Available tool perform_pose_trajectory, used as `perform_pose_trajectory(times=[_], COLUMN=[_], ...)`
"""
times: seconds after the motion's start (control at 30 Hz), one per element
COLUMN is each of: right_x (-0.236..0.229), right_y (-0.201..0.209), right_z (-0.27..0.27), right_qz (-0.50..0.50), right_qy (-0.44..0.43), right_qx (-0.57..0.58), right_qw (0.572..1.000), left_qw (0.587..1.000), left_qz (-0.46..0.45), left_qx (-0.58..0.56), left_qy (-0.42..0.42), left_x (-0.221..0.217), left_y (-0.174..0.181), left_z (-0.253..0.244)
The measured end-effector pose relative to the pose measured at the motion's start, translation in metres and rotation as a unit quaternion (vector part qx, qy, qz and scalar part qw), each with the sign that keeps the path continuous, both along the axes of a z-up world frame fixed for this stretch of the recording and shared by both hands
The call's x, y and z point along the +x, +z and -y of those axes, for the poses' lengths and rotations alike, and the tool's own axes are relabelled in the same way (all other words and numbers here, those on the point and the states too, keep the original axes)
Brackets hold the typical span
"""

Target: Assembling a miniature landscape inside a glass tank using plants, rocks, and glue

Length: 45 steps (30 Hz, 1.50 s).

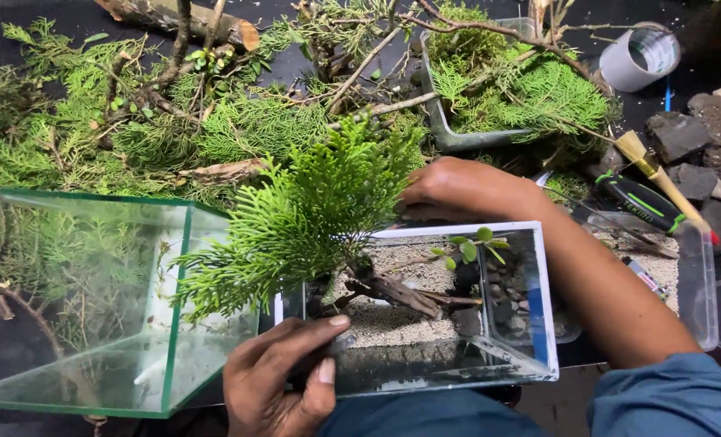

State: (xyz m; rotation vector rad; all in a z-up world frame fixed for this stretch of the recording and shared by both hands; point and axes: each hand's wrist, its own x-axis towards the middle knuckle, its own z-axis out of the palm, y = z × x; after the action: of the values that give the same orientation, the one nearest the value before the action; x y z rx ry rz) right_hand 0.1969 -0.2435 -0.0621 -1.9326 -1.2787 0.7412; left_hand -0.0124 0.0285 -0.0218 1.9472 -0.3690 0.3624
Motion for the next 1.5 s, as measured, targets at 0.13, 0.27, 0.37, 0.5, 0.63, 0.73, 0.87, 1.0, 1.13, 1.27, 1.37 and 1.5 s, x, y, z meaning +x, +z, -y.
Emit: perform_pose_trajectory(times=[0.13, 0.27, 0.37, 0.5, 0.63, 0.73, 0.87, 1.0, 1.13, 1.27, 1.37, 1.5], right_x=[0.004, -0.002, -0.005, -0.008, -0.016, -0.018, -0.028, -0.057, -0.087, -0.121, -0.148, -0.179], right_y=[-0.059, -0.062, -0.051, -0.046, -0.019, -0.011, -0.004, 0.034, 0.055, 0.075, 0.068, 0.070], right_z=[0.025, 0.016, 0.010, 0.007, 0.014, 0.027, 0.048, 0.059, 0.072, 0.074, 0.083, 0.080], right_qz=[0.011, 0.157, 0.141, 0.177, 0.126, 0.086, 0.159, 0.082, 0.102, 0.098, 0.059, 0.052], right_qy=[-0.053, -0.036, -0.061, -0.054, -0.117, -0.169, -0.261, -0.435, -0.478, -0.523, -0.553, -0.583], right_qx=[0.009, -0.065, -0.124, -0.023, 0.015, 0.029, 0.046, 0.061, 0.086, 0.131, 0.209, 0.259], right_qw=[0.999, 0.985, 0.980, 0.983, 0.985, 0.981, 0.951, 0.894, 0.868, 0.836, 0.805, 0.769], left_qw=[1.000, 1.000, 1.000, 1.000, 0.999, 0.999, 0.999, 0.999, 0.997, 0.994, 0.995, 0.993], left_qz=[0.009, 0.002, 0.009, 0.011, 0.018, 0.012, 0.007, -0.022, -0.041, -0.092, -0.074, -0.057], left_qx=[-0.008, -0.008, -0.003, 0.011, 0.016, 0.023, 0.019, 0.011, 0.032, 0.019, 0.023, 0.009], left_qy=[-0.021, -0.007, -0.008, -0.017, -0.030, -0.031, -0.031, -0.043, -0.051, -0.062, -0.070, -0.107], left_x=[0.004, 0.003, 0.002, 0.001, 0.000, -0.001, -0.002, -0.003, -0.004, -0.005, -0.007, -0.004], left_y=[0.003, 0.003, 0.002, 0.003, 0.004, 0.004, 0.005, 0.009, 0.019, 0.035, 0.042, 0.055], left_z=[0.000, 0.001, -0.001, -0.002, -0.002, -0.002, -0.002, -0.002, -0.002, 0.002, 0.005, 0.015])
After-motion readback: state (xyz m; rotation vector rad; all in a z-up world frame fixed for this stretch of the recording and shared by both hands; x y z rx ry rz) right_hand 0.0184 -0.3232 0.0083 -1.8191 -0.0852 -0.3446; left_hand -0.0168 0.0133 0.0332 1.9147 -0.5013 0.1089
